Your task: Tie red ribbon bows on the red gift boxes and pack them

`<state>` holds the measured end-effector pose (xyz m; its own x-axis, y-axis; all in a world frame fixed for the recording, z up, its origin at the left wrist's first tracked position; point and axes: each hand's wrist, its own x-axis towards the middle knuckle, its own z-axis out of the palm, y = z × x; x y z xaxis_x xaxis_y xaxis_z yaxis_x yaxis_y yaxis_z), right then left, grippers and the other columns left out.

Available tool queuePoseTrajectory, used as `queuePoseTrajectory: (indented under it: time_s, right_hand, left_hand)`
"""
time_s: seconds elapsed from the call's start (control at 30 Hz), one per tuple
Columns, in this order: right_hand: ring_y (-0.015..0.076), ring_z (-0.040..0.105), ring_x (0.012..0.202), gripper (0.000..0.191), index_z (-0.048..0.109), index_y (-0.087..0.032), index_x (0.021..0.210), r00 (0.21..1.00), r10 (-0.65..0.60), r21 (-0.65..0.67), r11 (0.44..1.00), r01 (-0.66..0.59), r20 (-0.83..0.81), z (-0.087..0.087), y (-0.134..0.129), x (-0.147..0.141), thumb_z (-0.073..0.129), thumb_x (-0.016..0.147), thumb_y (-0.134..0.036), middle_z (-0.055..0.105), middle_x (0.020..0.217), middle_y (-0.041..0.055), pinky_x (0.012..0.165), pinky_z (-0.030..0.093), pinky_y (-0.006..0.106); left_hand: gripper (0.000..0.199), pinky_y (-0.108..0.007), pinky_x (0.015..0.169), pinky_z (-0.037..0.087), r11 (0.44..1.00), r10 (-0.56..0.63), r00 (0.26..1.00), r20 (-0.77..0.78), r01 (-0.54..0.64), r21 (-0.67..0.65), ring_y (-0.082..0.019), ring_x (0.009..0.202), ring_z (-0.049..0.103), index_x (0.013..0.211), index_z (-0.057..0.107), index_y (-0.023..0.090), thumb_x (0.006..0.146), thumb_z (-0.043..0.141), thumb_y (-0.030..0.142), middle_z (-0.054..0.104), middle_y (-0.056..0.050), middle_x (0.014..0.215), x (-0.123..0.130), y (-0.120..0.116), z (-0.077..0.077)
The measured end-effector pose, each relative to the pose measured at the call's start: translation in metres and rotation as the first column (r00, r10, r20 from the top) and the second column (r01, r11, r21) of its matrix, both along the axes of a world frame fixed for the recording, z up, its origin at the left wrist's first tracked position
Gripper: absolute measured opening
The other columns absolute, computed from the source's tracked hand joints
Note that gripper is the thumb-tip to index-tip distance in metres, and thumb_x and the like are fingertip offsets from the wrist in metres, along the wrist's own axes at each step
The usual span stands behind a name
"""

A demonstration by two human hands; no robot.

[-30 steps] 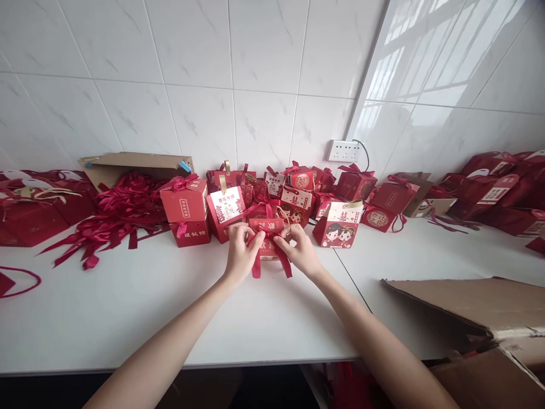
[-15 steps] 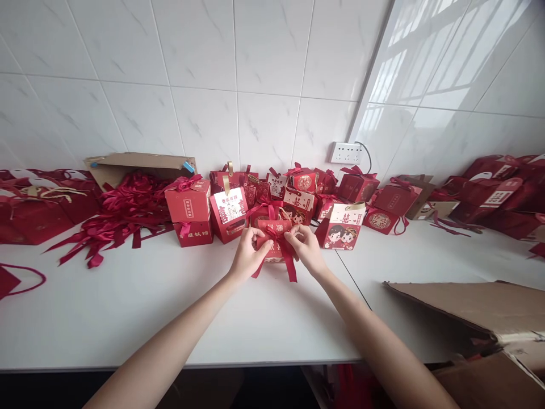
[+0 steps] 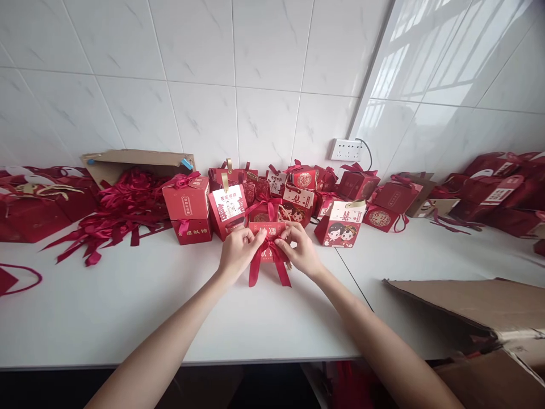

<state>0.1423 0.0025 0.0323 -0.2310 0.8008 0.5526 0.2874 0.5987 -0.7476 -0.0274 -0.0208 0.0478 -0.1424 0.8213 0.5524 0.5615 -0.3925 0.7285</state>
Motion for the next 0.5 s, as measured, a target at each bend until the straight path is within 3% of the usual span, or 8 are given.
queuePoseTrajectory:
  time_s: [0.13, 0.23, 0.4, 0.5]
  right_hand:
    - [0.0169, 0.057, 0.089, 0.021, 0.051, -0.019, 0.072, 1.000, 0.017, -0.004, 1.000, -0.017, 0.005, -0.001, 0.000, 0.000, 0.055, 0.081, -0.038, 0.052, 0.118, 0.0115, 0.071, 0.049, 0.031]
    - [0.0190, 0.057, 0.095, 0.024, 0.052, -0.019, 0.072, 1.000, 0.010, -0.025, 1.000, -0.011, -0.027, -0.002, 0.002, 0.001, 0.056, 0.081, -0.041, 0.052, 0.119, 0.0117, 0.073, 0.049, 0.032]
    - [0.0172, 0.059, 0.085, 0.031, 0.047, -0.020, 0.073, 0.992, -0.003, -0.132, 0.991, -0.014, -0.124, -0.001, 0.004, 0.002, 0.053, 0.081, -0.050, 0.053, 0.125, 0.0107, 0.061, 0.048, 0.029]
    - [0.0166, 0.059, 0.083, 0.029, 0.044, -0.021, 0.074, 0.991, 0.011, -0.126, 0.992, -0.027, -0.131, 0.000, 0.004, 0.002, 0.050, 0.083, -0.048, 0.055, 0.124, 0.0098, 0.059, 0.047, 0.028]
  left_hand:
    - [0.042, -0.026, 0.051, 0.033, 0.997, 0.051, 0.997, -0.053, -0.048, 0.057, -0.011, 0.050, 0.039, 0.047, 0.032, 0.020, 0.078, 0.057, 0.034, 0.037, 0.004, 0.051, 0.000, 0.001, -0.002]
    - [0.034, -0.025, 0.052, 0.034, 0.994, 0.023, 0.997, -0.074, -0.014, 0.111, -0.011, 0.052, 0.039, 0.051, 0.031, 0.020, 0.078, 0.051, 0.023, 0.037, 0.004, 0.055, -0.001, 0.004, -0.008]
    - [0.028, -0.025, 0.053, 0.038, 0.977, -0.066, 0.989, -0.132, 0.091, 0.191, -0.012, 0.055, 0.042, 0.057, 0.036, 0.021, 0.083, 0.045, 0.027, 0.040, 0.002, 0.062, -0.005, 0.010, -0.018]
    - [0.024, -0.025, 0.054, 0.039, 0.969, -0.081, 0.985, -0.151, 0.114, 0.221, -0.012, 0.055, 0.042, 0.061, 0.038, 0.022, 0.083, 0.044, 0.028, 0.041, 0.002, 0.064, -0.007, 0.012, -0.021]
